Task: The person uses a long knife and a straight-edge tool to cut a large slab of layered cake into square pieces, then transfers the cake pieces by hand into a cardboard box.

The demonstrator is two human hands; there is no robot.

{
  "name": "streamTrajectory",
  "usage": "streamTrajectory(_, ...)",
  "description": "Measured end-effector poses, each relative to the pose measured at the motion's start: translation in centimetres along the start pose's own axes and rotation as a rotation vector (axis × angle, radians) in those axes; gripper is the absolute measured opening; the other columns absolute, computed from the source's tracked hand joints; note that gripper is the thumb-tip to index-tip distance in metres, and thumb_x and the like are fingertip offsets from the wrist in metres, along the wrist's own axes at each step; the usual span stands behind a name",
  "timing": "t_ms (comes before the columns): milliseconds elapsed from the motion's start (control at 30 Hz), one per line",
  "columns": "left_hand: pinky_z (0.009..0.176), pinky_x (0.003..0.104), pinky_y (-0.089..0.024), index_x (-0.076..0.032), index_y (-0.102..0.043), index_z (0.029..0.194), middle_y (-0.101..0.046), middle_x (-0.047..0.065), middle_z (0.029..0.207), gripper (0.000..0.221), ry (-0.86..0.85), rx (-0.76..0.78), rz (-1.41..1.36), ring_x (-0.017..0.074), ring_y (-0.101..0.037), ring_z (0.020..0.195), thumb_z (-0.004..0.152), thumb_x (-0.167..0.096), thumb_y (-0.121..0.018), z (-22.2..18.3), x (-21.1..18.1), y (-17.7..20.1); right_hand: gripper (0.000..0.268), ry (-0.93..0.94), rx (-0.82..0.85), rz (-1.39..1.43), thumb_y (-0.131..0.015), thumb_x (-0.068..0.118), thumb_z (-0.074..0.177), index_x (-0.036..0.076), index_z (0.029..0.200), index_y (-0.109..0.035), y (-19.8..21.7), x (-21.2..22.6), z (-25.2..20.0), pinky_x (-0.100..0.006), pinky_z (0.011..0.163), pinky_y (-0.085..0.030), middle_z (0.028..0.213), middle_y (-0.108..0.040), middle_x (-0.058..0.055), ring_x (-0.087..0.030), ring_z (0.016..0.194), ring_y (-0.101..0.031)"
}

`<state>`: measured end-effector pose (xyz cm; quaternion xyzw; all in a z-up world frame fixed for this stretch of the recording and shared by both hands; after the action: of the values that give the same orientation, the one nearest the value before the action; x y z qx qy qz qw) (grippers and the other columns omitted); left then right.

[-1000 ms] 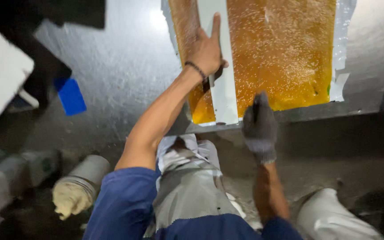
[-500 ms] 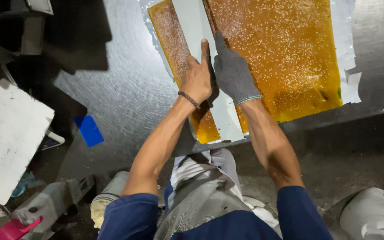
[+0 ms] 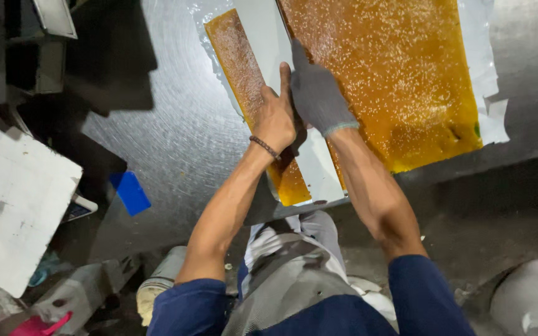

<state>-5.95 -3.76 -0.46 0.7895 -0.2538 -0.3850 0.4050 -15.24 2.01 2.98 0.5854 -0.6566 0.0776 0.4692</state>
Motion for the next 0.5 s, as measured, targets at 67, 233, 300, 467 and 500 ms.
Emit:
streamTrajectory(67, 0.078, 0.055, -0.058, -0.016, 0.000, 0.164, -0.044, 0.040, 0.120, 0.120, 0.027, 0.042, -0.027, 0.0549, -0.064, 0.082, 0.072, -0.008, -0.077, -0.1, 0.3, -0.4, 0.060, 0.056, -0.025, -0.040, -0.043, 0.015, 0.104, 0.003, 0.159, -0.022, 0.1, 0.2, -0.8, -0.055, 0.065, -0.059, 0.085, -0.068, -0.030, -0.045, 0.071, -0.071)
streamTrajectory(233, 0.075, 0.054, -0.059, -0.012, 0.003, 0.164, -0.038, 0.049, 0.125, 0.107, 0.034, 0.033, -0.001, 0.0544, -0.065, 0.077, 0.082, 0.003, -0.063, 0.3, -0.2, -0.1, 0.064, 0.264, -0.166, -0.144, -0.049, 0.010, 0.099, -0.001, 0.157, -0.027, -0.2, -1.1, -2.5, -0.059, 0.074, -0.053, 0.086, -0.067, -0.035, -0.051, 0.078, -0.067)
streamTrajectory(300, 0.072, 0.052, -0.060, -0.012, 0.004, 0.163, -0.038, 0.048, 0.127, 0.107, 0.064, 0.106, -0.009, 0.0536, -0.067, 0.076, 0.080, 0.003, -0.062, 0.0, 0.5, -0.6, 0.063, 0.232, -0.142, -0.090, -0.047, 0.010, 0.100, -0.004, 0.157, -0.025, -0.5, -1.3, -1.0, -0.057, 0.072, -0.054, 0.089, -0.068, -0.034, -0.050, 0.080, -0.068)
streamTrajectory(467, 0.077, 0.054, -0.058, -0.012, 0.003, 0.164, -0.039, 0.053, 0.123, 0.106, -0.066, -0.058, 0.041, 0.0576, -0.064, 0.083, 0.084, 0.000, -0.065, 0.3, 0.1, -0.3, 0.064, 0.212, -0.110, -0.073, -0.048, 0.010, 0.098, 0.000, 0.157, -0.026, -0.4, -1.8, -2.9, -0.058, 0.077, -0.052, 0.092, -0.067, -0.036, -0.051, 0.084, -0.067)
streamTrajectory(500, 0.078, 0.053, -0.059, -0.011, 0.003, 0.165, -0.035, 0.057, 0.125, 0.105, -0.091, -0.089, 0.078, 0.0583, -0.064, 0.083, 0.084, 0.002, -0.063, 0.4, -0.1, -0.1, 0.064, 0.213, -0.110, -0.047, -0.048, 0.009, 0.097, 0.002, 0.157, -0.028, -0.3, -2.0, -3.7, -0.058, 0.079, -0.052, 0.093, -0.067, -0.036, -0.051, 0.085, -0.068)
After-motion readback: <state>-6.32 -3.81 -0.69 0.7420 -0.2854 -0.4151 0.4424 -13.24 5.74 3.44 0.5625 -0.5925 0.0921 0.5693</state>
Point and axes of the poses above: each hand's wrist, its own z-axis towards the middle knuckle, its own y-axis out of the back of the hand, x = y × z, the point moved 9 cm from there along z, towards the middle knuckle
